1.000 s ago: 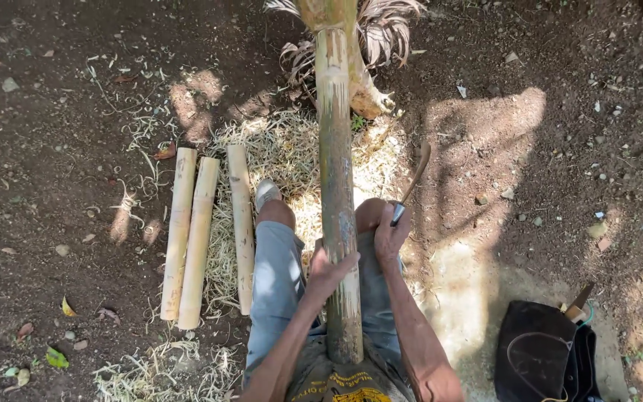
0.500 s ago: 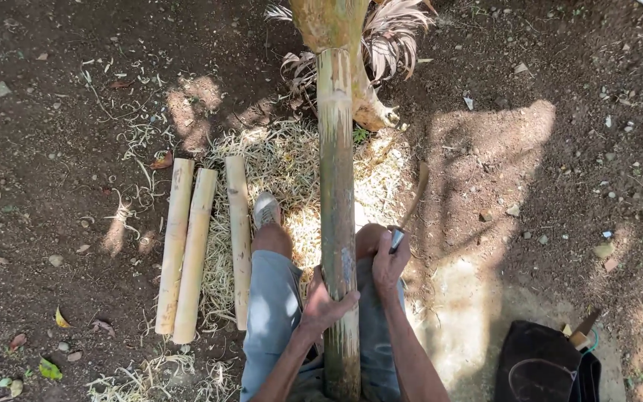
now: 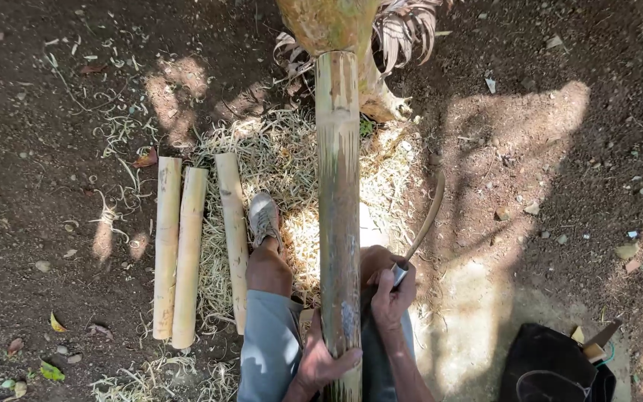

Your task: Shaping and scraping bamboo poles using a sickle-like tool.

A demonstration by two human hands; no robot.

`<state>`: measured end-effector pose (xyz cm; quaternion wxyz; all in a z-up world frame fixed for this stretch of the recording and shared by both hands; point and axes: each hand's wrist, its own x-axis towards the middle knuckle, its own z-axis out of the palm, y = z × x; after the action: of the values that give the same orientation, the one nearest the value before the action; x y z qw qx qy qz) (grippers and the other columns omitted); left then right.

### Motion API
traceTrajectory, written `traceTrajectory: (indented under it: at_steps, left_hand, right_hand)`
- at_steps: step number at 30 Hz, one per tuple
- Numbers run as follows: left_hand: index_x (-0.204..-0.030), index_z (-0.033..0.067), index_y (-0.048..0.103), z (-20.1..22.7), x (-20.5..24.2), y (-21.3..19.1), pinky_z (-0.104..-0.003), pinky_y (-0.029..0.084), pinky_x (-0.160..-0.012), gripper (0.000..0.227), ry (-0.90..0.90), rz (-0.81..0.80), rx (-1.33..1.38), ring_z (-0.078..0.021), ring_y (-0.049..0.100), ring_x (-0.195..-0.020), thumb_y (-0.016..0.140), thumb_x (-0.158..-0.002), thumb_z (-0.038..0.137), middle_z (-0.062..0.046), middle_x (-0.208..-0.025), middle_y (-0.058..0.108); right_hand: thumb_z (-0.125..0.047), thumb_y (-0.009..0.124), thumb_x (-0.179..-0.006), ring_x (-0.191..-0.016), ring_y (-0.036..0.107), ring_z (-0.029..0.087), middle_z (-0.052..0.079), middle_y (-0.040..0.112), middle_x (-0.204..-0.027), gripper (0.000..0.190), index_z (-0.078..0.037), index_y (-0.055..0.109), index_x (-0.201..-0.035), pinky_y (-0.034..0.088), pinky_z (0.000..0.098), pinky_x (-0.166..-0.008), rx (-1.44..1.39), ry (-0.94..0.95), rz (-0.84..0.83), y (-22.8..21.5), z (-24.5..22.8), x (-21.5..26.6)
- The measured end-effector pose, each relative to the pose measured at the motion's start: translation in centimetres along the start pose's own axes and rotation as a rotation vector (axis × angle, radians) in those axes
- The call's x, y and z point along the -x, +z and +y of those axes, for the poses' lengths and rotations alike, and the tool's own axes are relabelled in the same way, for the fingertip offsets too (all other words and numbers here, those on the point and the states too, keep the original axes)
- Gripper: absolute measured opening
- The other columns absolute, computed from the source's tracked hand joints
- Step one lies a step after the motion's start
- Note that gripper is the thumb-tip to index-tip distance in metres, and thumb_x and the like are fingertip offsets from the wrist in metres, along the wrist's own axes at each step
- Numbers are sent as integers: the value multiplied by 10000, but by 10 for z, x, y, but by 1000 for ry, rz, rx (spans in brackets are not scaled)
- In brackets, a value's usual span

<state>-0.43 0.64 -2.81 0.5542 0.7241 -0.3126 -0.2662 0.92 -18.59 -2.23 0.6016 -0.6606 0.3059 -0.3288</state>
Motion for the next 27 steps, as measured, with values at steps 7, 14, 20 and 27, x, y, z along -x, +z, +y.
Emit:
traceTrajectory:
  at_steps: [7,14,20,27]
  left_hand:
    - [-1333,24,559,39,-8,-10,-488,479,-988,750,-309,156,145,-349,592,-1135,862,-699,286,-203,-1243,557]
    - [-1310,-33,480,28,-16,-18,-398,577,-881,796,-304,103,250,-310,709,-939,845,-689,308,-146,-1039,700]
    - [-1373,11,520,18,-11,-22,-422,566,-939,767,-221,9,51,-311,713,-1016,868,-775,341,-174,-1155,710]
    - [-1459,-48,316,86,-70,-54,-470,501,-989,1044,-349,230,45,-386,621,-1175,893,-671,320,-250,-1278,596]
  right_hand:
    - [-266,466,-1117,-631,539,129,40,528,-730,332,47,517,-1217,512,281,-612,-65,-45,18,-2,-21,-6]
    - [-257,484,-1085,-620,541,130,50,551,-710,327,53,517,-1185,510,287,-596,-37,-26,14,3,-18,-1]
    - [-257,491,-1080,-632,536,121,40,538,-714,324,45,546,-1182,516,281,-616,1,-10,2,3,-21,-2]
    - [-250,577,-1053,-602,542,126,46,566,-703,316,50,556,-1151,510,287,-574,-62,83,5,-4,-10,-7]
